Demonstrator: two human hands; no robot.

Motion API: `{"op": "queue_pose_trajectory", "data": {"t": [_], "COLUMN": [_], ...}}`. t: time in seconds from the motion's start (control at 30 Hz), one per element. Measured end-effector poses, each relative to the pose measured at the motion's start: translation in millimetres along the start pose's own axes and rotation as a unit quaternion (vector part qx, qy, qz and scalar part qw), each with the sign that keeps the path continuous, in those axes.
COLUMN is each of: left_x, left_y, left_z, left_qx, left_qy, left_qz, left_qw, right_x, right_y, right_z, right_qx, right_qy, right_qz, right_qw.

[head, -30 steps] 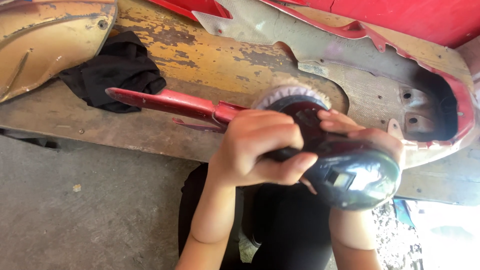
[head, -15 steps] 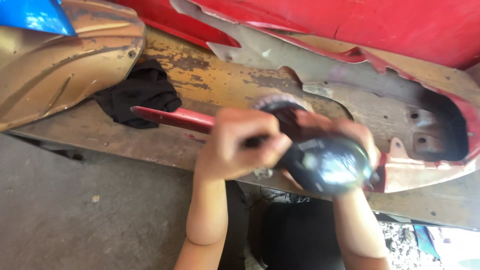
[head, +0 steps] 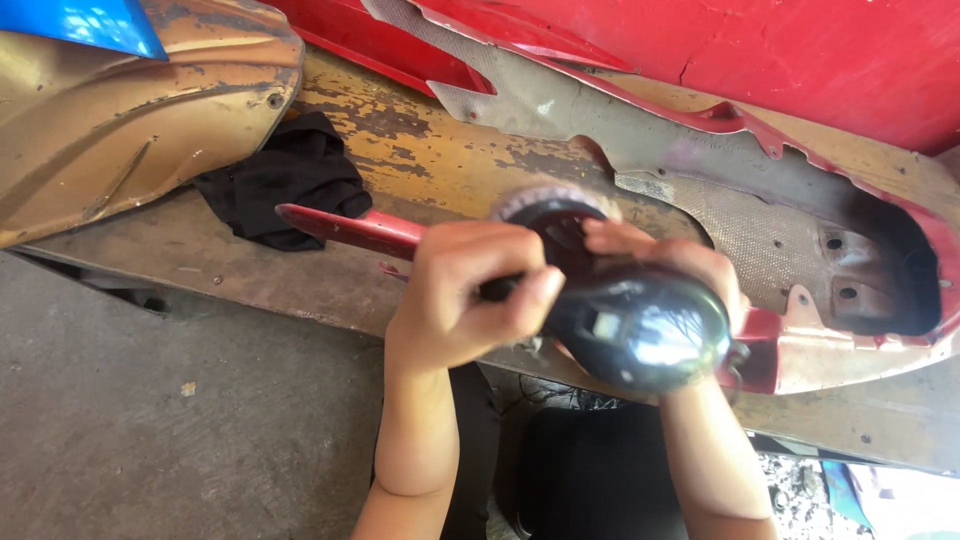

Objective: The person uses a handheld electric polisher with a buffing pad to polish the surface of a red car part. They move the tool back and forth along the length of the part, focusing on the edges and curved areas.

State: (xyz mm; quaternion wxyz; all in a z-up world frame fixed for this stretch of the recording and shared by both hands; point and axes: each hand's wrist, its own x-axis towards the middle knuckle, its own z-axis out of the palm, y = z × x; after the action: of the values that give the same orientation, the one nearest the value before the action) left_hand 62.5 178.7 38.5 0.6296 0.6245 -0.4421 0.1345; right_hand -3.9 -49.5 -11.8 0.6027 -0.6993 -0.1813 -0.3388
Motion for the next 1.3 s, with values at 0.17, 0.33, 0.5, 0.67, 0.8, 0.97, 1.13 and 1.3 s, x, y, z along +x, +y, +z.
{"op": "queue_pose_trajectory", "data": {"t": [0.17, 0.33, 0.5, 0.67, 0.8, 0.97, 1.13, 1.3], "left_x": [2, 3, -10, -8, -6, -16, -19, -15], "left_y": [9, -8, -3, 9, 3, -3, 2, 11], "left_z": [7, 6, -18, -15, -7, -20, -29, -20], "left_qx": [-0.026, -0.056, 0.027, -0.016, -0.038, -0.018, -0.012, -0.026], "left_qy": [-0.075, -0.041, 0.023, -0.056, -0.085, -0.004, 0.015, -0.061], "left_qz": [0.016, 0.061, 0.028, 0.039, 0.033, 0.047, 0.032, 0.06], "left_qw": [0.997, 0.996, 0.999, 0.998, 0.995, 0.999, 0.999, 0.996], "right_x": [-3, 13, 13, -2, -2, 18, 13, -8], "right_y": [-24, -2, 11, -21, -25, -15, -21, -25], "right_z": [2, 1, 5, -5, 6, 8, 10, -3], "right_qx": [-0.07, -0.111, 0.031, -0.056, 0.032, -0.026, -0.036, -0.072], "right_qy": [-0.054, -0.082, -0.132, -0.117, -0.019, -0.14, -0.118, -0.103], "right_qz": [-0.06, -0.113, -0.005, -0.04, -0.04, -0.04, -0.073, -0.061], "right_qw": [0.994, 0.984, 0.991, 0.991, 0.998, 0.989, 0.99, 0.99]}}
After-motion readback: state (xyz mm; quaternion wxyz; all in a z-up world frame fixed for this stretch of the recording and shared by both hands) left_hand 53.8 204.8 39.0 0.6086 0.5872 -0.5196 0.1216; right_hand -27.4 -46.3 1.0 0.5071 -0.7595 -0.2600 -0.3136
